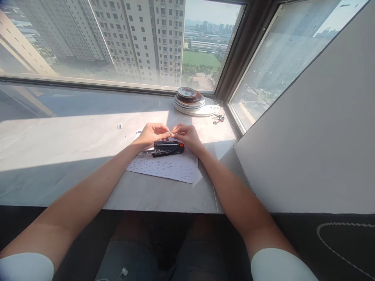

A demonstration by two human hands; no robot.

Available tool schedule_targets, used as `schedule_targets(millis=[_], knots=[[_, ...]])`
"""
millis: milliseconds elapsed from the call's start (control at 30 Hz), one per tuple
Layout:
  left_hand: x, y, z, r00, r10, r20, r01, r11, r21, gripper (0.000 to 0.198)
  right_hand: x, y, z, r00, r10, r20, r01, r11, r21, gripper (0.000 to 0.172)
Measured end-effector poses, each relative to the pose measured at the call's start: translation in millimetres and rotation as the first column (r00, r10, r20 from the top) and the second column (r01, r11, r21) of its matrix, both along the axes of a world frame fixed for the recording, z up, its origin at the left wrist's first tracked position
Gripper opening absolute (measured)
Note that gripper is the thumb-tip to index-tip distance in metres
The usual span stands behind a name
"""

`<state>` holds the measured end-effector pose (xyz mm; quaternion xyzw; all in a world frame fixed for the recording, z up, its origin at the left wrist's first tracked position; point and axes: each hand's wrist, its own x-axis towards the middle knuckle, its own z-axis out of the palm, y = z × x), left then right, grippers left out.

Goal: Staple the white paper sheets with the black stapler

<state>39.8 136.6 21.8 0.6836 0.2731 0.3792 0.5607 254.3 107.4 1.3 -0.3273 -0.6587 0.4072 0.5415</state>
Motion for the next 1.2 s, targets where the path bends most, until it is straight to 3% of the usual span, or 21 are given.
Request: schedule_targets(millis=[267, 567, 800, 1033, 1200], knots=[[-1, 0, -1.4, 1.0, -0.003, 0.005, 0.003, 1.0, 0.012, 0.037, 0, -1, 2.4, 0.997, -0.048, 0.057, 0.05, 0.999, -0.02, 0.036], [-2, 4, -3.7, 0.996, -0.073, -0.051, 0.074, 0.997, 0.01, 0.036, -2, -7, 9.6, 0.998, 0.012, 0.058, -0.008, 0.998, -0.066, 0.042], [-2, 8, -8.0, 0.992, -0.11, -0.059, 0.11, 0.994, -0.011, 0.035, -1, -2, 3.3, 0.999, -0.033, 0.03, 0.036, 0.992, -0.119, 0.046], [-3, 9, -2.3, 0.999, -0.034, 0.034, 0.037, 0.994, -0.104, 0.036, -2, -1, 1.3, 0.996, -0.075, 0.044, 0.083, 0.975, -0.204, 0.045], [-9, 17, 2.7, 0.945, 0.154, 0.287, -0.086, 0.968, -0.238, 0.018, -3, -5, 5.6, 0.992, -0.084, 0.092, 0.101, 0.975, -0.199, 0.045]])
